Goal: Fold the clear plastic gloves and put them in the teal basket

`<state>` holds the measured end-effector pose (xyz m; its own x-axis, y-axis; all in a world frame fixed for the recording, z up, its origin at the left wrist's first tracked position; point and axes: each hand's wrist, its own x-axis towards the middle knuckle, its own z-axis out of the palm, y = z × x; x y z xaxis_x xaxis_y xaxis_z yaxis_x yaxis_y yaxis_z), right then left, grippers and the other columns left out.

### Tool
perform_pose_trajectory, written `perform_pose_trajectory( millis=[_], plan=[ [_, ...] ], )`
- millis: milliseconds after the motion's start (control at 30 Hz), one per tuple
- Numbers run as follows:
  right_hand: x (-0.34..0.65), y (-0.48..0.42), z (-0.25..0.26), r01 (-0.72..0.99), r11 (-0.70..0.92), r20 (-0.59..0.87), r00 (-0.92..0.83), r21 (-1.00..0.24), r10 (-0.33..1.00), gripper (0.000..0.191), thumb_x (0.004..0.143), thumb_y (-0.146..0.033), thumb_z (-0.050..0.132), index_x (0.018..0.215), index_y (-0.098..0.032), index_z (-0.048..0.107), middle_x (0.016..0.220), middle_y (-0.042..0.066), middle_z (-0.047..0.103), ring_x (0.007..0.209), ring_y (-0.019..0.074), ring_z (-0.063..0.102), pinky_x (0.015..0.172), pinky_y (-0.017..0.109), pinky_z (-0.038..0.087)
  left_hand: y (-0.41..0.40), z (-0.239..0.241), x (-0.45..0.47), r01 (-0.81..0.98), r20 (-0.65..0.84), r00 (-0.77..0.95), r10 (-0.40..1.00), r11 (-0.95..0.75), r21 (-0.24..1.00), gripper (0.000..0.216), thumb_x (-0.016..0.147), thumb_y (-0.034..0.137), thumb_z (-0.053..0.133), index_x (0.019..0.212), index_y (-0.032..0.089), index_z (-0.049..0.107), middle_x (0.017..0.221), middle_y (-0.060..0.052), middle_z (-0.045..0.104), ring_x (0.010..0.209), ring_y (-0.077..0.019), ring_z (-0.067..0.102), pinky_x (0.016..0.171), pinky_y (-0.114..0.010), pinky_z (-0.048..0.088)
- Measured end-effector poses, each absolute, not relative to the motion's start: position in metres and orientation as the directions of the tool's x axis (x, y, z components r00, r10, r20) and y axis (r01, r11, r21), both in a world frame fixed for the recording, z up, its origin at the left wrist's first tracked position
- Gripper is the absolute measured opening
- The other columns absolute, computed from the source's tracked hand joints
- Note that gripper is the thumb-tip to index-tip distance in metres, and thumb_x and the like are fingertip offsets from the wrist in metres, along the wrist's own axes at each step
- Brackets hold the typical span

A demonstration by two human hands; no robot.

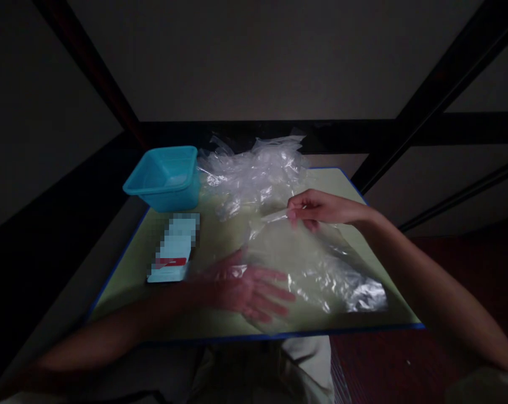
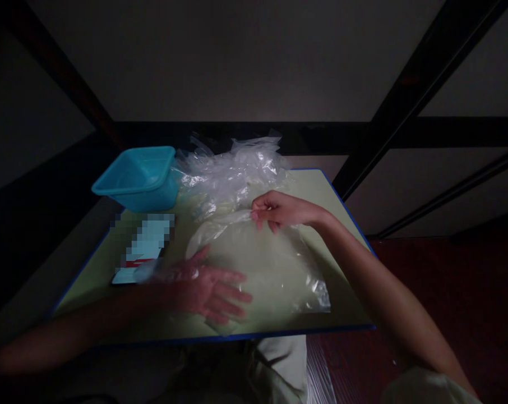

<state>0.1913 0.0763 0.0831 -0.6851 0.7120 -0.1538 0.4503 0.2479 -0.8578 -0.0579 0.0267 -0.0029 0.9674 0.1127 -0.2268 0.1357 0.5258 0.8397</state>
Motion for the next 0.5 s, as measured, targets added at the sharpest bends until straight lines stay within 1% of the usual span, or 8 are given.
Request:
perform_pose_trajectory(
  millis=[33, 67, 100, 167, 233, 300, 400, 500],
  plan=[
    [0.194, 0.082, 0.068, 0.461, 0.223, -0.171, -0.669, -0.859, 0.723, 0.031, 0.086, -0.039, 0.052, 0.065, -0.016, 0.052, 0.057, -0.005, 0.051, 0.043, 0.0046, 0.044, 0.043, 0.019, 0.035, 0.025, -0.003, -0.06, 0.132, -0.227, 0.972, 0.055, 0.676, 0.725, 0.084, 0.084, 0.068, 0.002, 0.133, 0.013, 0.043, 0.134, -0.018, 0.048, 0.115, -0.028, 0.055, 0.088, -0.047, 0.043],
    [0.197, 0.087, 0.055, 0.474, 0.204, -0.201, -0.67, -0.856, 0.715, 0.032, 0.085, -0.041, 0.053, 0.065, -0.016, 0.052, 0.055, -0.006, 0.049, 0.043, 0.0046, 0.042, 0.042, 0.019, 0.033, 0.024, -0.004, -0.063, 0.119, -0.239, 0.97, 0.049, 0.763, 0.636, 0.081, 0.085, 0.068, 0.005, 0.131, 0.014, 0.045, 0.136, -0.018, 0.046, 0.117, -0.0282, 0.054, 0.091, -0.048, 0.041],
    [0.199, 0.091, 0.042, 0.476, 0.191, -0.208, -0.664, -0.859, 0.718, 0.033, 0.083, -0.043, 0.054, 0.064, -0.016, 0.051, 0.054, -0.006, 0.046, 0.042, 0.0047, 0.04, 0.041, 0.019, 0.031, 0.022, -0.006, -0.065, 0.099, -0.254, 0.965, 0.062, 0.813, 0.573, 0.079, 0.085, 0.068, 0.009, 0.127, 0.014, 0.048, 0.136, -0.018, 0.046, 0.118, -0.0284, 0.053, 0.092, -0.048, 0.04],
    [0.201, 0.096, 0.022, 0.479, 0.189, -0.215, -0.667, -0.857, 0.713, 0.036, 0.082, -0.046, 0.055, 0.062, -0.017, 0.049, 0.051, -0.007, 0.043, 0.042, 0.0052, 0.039, 0.041, 0.02, 0.03, 0.02, -0.011, -0.07, 0.053, -0.268, 0.958, 0.097, 0.863, 0.503, 0.074, 0.084, 0.069, 0.021, 0.122, 0.014, 0.053, 0.135, -0.018, 0.048, 0.118, -0.0294, 0.053, 0.093, -0.047, 0.039],
    [0.203, 0.099, 0.011, 0.476, 0.195, -0.21, -0.669, -0.857, 0.713, 0.036, 0.082, -0.046, 0.055, 0.062, -0.017, 0.048, 0.051, -0.007, 0.044, 0.043, 0.0055, 0.039, 0.042, 0.02, 0.03, 0.019, -0.016, -0.074, 0.013, -0.266, 0.955, 0.13, 0.879, 0.477, 0.069, 0.081, 0.069, 0.035, 0.12, 0.015, 0.055, 0.135, -0.017, 0.049, 0.119, -0.0304, 0.051, 0.092, -0.046, 0.039],
    [0.204, 0.1, 0.005, 0.473, 0.202, -0.198, -0.666, -0.858, 0.719, 0.034, 0.084, -0.044, 0.053, 0.064, -0.016, 0.048, 0.054, -0.005, 0.048, 0.043, 0.0053, 0.04, 0.043, 0.02, 0.032, 0.019, -0.02, -0.078, -0.018, -0.266, 0.95, 0.162, 0.881, 0.473, 0.067, 0.079, 0.066, 0.043, 0.121, 0.015, 0.055, 0.135, -0.017, 0.048, 0.121, -0.031, 0.049, 0.093, -0.047, 0.039],
    [0.205, 0.102, 0.003, 0.47, 0.215, -0.177, -0.658, -0.856, 0.732, 0.029, 0.086, -0.04, 0.05, 0.069, -0.016, 0.049, 0.058, -0.004, 0.051, 0.043, 0.0047, 0.04, 0.043, 0.02, 0.032, 0.02, -0.022, -0.082, -0.047, -0.26, 0.946, 0.195, 0.874, 0.484, 0.067, 0.08, 0.064, 0.043, 0.122, 0.013, 0.053, 0.137, -0.018, 0.046, 0.123, -0.0319, 0.046, 0.094, -0.049, 0.038],
    [0.206, 0.103, 0.001, 0.472, 0.236, -0.158, -0.654, -0.849, 0.739, 0.026, 0.086, -0.035, 0.05, 0.068, -0.017, 0.048, 0.057, -0.005, 0.05, 0.043, 0.0046, 0.04, 0.042, 0.02, 0.031, 0.025, -0.023, -0.087, -0.02, -0.277, 0.945, 0.176, 0.873, 0.488, 0.073, 0.08, 0.067, 0.038, 0.124, 0.01, 0.051, 0.138, -0.02, 0.044, 0.124, -0.0338, 0.044, 0.095, -0.05, 0.036]
  ],
)
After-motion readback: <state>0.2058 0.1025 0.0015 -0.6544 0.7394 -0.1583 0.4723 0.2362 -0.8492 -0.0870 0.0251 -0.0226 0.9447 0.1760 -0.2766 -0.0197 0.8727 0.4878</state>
